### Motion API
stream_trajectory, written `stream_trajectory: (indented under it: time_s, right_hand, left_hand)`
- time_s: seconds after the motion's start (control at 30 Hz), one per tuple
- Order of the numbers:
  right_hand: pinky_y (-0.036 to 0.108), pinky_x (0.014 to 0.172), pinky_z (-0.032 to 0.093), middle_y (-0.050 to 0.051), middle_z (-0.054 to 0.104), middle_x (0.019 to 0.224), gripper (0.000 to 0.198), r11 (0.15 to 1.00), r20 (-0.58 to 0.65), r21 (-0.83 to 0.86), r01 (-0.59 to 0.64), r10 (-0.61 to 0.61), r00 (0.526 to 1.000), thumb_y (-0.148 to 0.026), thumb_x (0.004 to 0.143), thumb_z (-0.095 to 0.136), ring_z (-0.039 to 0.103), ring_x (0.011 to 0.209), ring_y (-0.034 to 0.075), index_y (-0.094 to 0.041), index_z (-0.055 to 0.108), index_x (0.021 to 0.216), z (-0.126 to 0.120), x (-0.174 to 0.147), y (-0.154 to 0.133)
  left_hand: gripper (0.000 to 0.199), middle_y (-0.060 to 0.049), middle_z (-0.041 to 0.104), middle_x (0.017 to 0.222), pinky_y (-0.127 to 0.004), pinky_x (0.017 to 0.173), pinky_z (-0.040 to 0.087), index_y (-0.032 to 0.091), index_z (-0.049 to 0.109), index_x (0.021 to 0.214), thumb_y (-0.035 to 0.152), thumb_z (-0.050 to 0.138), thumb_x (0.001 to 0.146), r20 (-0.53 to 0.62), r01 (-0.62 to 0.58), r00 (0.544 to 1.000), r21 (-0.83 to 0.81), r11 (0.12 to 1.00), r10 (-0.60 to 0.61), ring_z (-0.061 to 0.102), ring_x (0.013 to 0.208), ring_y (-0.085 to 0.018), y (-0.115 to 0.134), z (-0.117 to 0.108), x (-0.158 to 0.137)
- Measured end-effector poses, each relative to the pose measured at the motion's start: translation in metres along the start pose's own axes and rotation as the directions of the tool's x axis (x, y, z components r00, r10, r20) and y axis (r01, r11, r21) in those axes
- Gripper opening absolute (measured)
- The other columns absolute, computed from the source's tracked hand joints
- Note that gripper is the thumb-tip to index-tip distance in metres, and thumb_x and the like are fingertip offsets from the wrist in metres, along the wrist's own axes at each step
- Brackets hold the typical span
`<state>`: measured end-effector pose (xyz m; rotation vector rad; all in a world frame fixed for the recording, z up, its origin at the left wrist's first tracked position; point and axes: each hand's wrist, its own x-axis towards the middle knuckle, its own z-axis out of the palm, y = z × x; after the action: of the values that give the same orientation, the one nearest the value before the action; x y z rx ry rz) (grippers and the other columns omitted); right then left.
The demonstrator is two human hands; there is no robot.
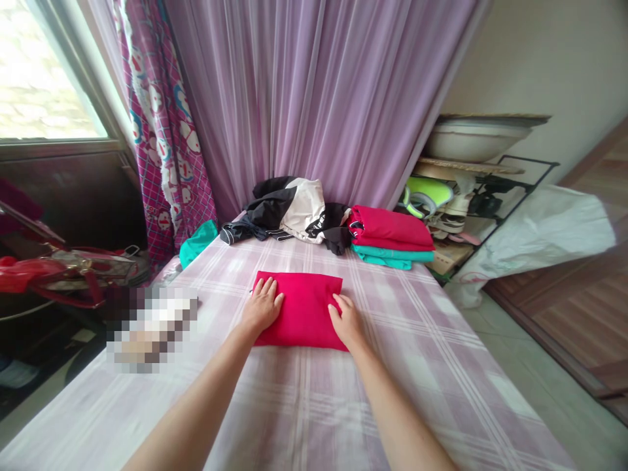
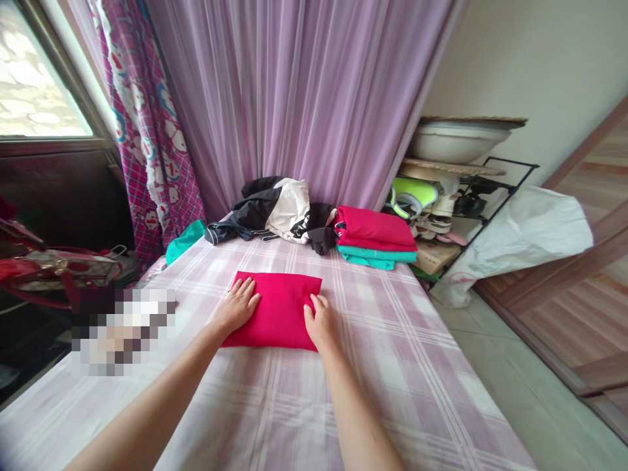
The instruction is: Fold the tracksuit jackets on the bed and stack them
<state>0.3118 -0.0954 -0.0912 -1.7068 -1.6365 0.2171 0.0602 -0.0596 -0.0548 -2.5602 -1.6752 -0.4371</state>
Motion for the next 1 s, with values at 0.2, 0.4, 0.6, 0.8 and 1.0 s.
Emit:
stream_trajectory:
  time_s: [0.2,0.4,0.6,0.8,1.0]
  right_hand:
    - [0.042,0.103,0.044,0.017,0.058,0.136,0.042,0.978,0.005,-0.194,-0.070,0.072,0.997,-0.031,0.092,0.047,0.057,0.121,0.027,-0.017,0.065,0.127,-0.031,-0.016,-0.035]
    - [0.050,0.118,0.018,0.010,0.036,0.159,0.050,0.930,0.186,-0.300,0.214,-0.163,0.969,-0.035,0.101,0.033,0.028,0.146,0.025,-0.024,0.045,0.148,-0.026,-0.004,-0.118]
    - [0.051,0.119,0.015,0.010,0.032,0.161,0.055,0.936,0.362,-0.342,0.082,0.050,0.931,-0.045,0.101,0.031,0.023,0.149,0.025,-0.024,0.040,0.152,-0.004,0.015,-0.096]
    - [0.051,0.119,0.016,0.011,0.031,0.161,0.055,0.931,0.356,-0.360,0.063,0.075,0.931,-0.043,0.102,0.028,0.024,0.149,0.025,-0.022,0.039,0.152,-0.006,0.019,-0.088]
    - [0.051,0.120,0.015,0.010,0.031,0.161,0.054,0.935,0.354,-0.348,0.069,0.063,0.933,-0.041,0.102,0.028,0.023,0.149,0.026,-0.023,0.038,0.152,-0.007,0.015,-0.092]
  left_hand:
    - [0.051,-0.017,0.050,0.148,-0.049,0.120,0.027,0.010,0.050,0.139,0.036,0.032,0.099,0.050,0.055,0.997,0.029,0.998,-0.057,0.036,0.144,-0.028,0.014,-0.007,-0.004]
    - [0.055,-0.010,0.040,0.157,-0.054,0.116,0.033,0.016,0.043,0.147,0.040,0.031,0.099,0.121,0.254,0.961,-0.041,0.966,-0.248,0.024,0.149,-0.030,0.027,-0.022,0.000]
    - [0.053,-0.007,0.036,0.159,-0.064,0.115,0.026,0.023,0.043,0.148,0.041,0.030,0.099,0.133,0.301,0.945,-0.007,0.954,-0.298,0.027,0.149,-0.029,0.032,-0.032,-0.007]
    - [0.051,-0.014,0.050,0.149,-0.063,0.120,0.011,0.016,0.053,0.140,0.036,0.031,0.099,0.065,0.239,0.968,0.036,0.970,-0.241,0.037,0.143,-0.032,0.059,-0.046,0.012]
    - [0.047,-0.007,0.050,0.150,-0.051,0.117,0.029,0.020,0.060,0.133,0.031,0.027,0.101,0.103,0.167,0.981,-0.036,0.985,-0.163,0.042,0.141,-0.029,0.072,-0.034,0.039]
